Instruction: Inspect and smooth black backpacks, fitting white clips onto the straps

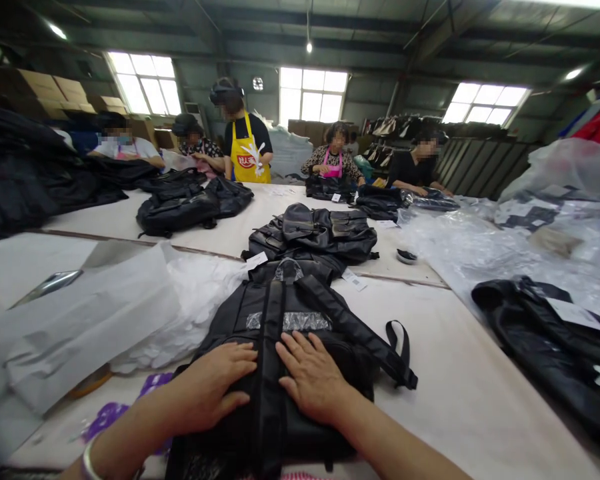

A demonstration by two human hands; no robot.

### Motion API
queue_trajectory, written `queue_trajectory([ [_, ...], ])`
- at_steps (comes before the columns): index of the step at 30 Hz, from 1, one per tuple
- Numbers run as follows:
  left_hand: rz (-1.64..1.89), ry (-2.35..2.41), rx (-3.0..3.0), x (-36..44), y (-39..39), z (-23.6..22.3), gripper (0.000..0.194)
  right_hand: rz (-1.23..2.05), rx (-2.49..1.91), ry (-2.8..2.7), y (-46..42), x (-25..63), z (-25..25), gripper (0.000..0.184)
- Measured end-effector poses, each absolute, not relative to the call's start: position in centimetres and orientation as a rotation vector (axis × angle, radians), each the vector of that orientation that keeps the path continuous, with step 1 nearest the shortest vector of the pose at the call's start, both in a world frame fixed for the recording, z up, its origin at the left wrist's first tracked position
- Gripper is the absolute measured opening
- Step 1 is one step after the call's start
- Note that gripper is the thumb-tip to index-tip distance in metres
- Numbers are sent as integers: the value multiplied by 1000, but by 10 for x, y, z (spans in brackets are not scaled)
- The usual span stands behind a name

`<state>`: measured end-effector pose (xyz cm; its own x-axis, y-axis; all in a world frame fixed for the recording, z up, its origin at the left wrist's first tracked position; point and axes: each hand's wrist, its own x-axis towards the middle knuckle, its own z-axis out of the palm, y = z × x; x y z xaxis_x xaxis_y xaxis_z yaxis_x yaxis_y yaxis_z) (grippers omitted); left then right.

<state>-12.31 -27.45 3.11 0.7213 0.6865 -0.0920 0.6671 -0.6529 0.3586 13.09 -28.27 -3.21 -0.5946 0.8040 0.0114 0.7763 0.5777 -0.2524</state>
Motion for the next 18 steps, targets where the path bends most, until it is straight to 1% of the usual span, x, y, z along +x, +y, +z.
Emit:
queue_trajectory([
  [1, 76, 1042, 2556, -115, -267, 44, 30, 368, -1359, -2698, -281, 131, -40, 61],
  [2, 100, 1056, 2567, -105, -258, 57, 27, 381, -1370, -2700, -280, 131, -46, 62],
  [4, 250, 1100, 2637, -76, -236, 74, 30, 379, -1376, -2693, -279, 131, -50, 62],
  [6, 462, 1075, 2689, -45, -212, 73, 38, 360, -1380, -2689, -279, 131, -50, 62],
  [8, 585, 1112, 2693, -19, -189, 52, 46, 329, -1370, -2687, -281, 131, -49, 63],
  [9, 608, 1214, 2665, -11, -180, 35, 51, 312, -1355, -2678, -283, 131, -48, 63],
  [10, 554, 1334, 2619, -6, -172, 16, 57, 295, -1331, -2658, -285, 132, -47, 62],
  [11, 426, 1420, 2562, -3, -166, -4, 63, 281, -1302, -2622, -286, 133, -45, 59],
  [13, 252, 1473, 2498, -5, -157, -40, 71, 275, -1218, -2517, -282, 137, -37, 43],
  [15, 192, 1442, 2497, -9, -151, -63, 73, 291, -1129, -2404, -267, 142, -21, 29],
  [18, 204, 1395, 2497, -12, -147, -74, 76, 223, -1108, -2274, -214, 147, 10, 24],
])
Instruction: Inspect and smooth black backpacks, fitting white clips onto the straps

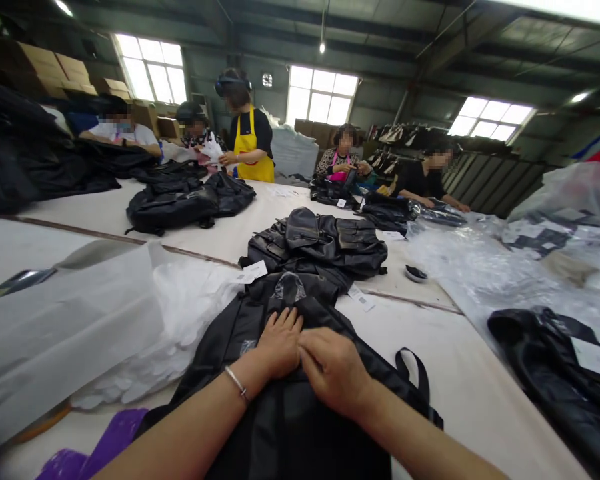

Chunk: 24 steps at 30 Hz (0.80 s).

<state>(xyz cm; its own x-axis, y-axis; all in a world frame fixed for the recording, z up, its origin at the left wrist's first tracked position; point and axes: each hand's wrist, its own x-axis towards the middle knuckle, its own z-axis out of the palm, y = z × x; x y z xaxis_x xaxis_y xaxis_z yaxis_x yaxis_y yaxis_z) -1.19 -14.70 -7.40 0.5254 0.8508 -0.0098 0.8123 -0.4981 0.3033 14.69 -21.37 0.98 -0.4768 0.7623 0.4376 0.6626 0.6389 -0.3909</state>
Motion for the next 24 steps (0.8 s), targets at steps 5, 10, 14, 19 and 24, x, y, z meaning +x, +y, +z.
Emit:
queue_trajectory([
  [5, 253, 1430, 2461, -9, -145, -77, 83, 52, -1407, -2376, -91, 119, 29, 24],
  [10, 303, 1420, 2457, -10, -144, -82, 83, -30, -1636, -2612, -25, 66, 2, 29],
  [14, 311, 1405, 2456, -12, -143, -81, 83, 31, -1672, -2616, -2, 46, -10, 23],
  [19, 310, 1427, 2458, -11, -143, -80, 79, 106, -1983, -2268, 36, 80, -1, 34],
  [24, 305, 1407, 2465, -12, -144, -75, 79, 372, -2249, -1865, 51, 142, -5, 28],
])
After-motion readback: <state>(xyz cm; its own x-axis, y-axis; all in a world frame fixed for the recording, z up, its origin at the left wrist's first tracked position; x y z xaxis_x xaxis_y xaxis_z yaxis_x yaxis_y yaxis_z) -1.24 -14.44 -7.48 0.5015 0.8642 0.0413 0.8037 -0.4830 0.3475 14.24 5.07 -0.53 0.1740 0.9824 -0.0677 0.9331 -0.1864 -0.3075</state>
